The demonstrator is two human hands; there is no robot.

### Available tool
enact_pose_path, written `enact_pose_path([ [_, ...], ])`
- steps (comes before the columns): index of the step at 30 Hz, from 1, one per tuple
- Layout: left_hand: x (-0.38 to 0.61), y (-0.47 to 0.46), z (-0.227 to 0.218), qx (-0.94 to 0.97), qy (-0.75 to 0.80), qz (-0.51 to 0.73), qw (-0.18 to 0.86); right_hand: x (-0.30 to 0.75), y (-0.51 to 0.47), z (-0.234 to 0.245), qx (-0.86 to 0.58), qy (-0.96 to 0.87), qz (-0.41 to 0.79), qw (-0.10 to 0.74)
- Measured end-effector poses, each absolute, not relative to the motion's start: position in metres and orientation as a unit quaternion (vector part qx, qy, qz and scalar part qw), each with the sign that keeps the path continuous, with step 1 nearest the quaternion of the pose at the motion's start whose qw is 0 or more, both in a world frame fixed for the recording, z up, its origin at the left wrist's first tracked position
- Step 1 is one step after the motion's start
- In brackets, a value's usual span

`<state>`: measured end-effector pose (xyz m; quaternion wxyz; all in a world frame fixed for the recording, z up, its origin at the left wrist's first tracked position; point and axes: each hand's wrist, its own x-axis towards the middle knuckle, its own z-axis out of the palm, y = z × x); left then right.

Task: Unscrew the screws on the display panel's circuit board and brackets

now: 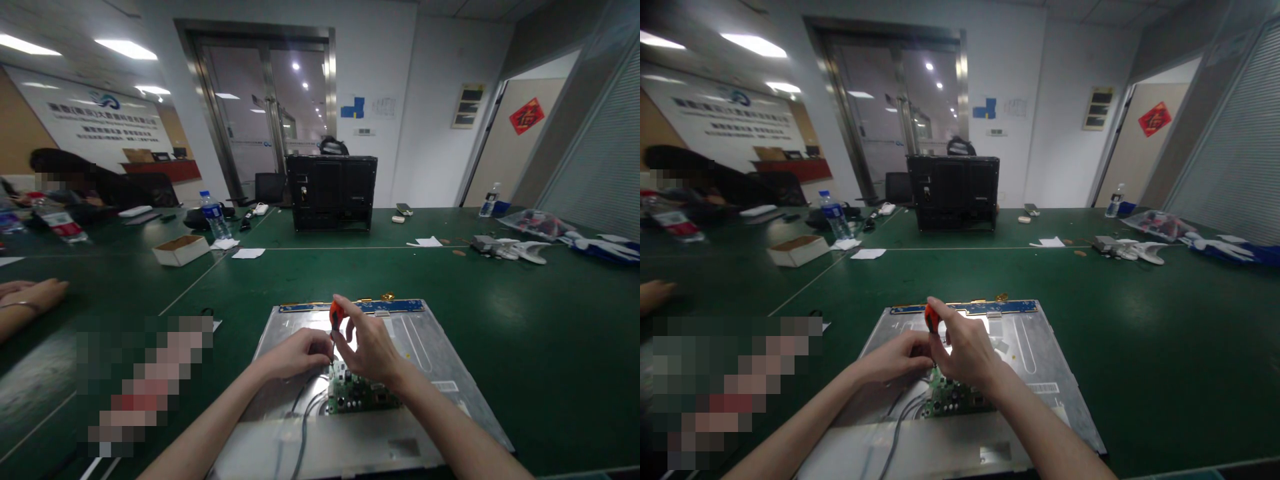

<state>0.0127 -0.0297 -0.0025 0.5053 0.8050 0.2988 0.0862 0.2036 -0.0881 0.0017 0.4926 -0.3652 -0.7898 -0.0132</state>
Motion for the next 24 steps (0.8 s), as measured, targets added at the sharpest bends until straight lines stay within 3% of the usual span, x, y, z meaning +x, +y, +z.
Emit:
enact_pose_path([
  [24,0.0125,-0.0299,0.0025,0.805,0.31,0.085,0.499,0.202,-0.0881,0.0054,-0.354,-0.788,-0.029,0.503],
])
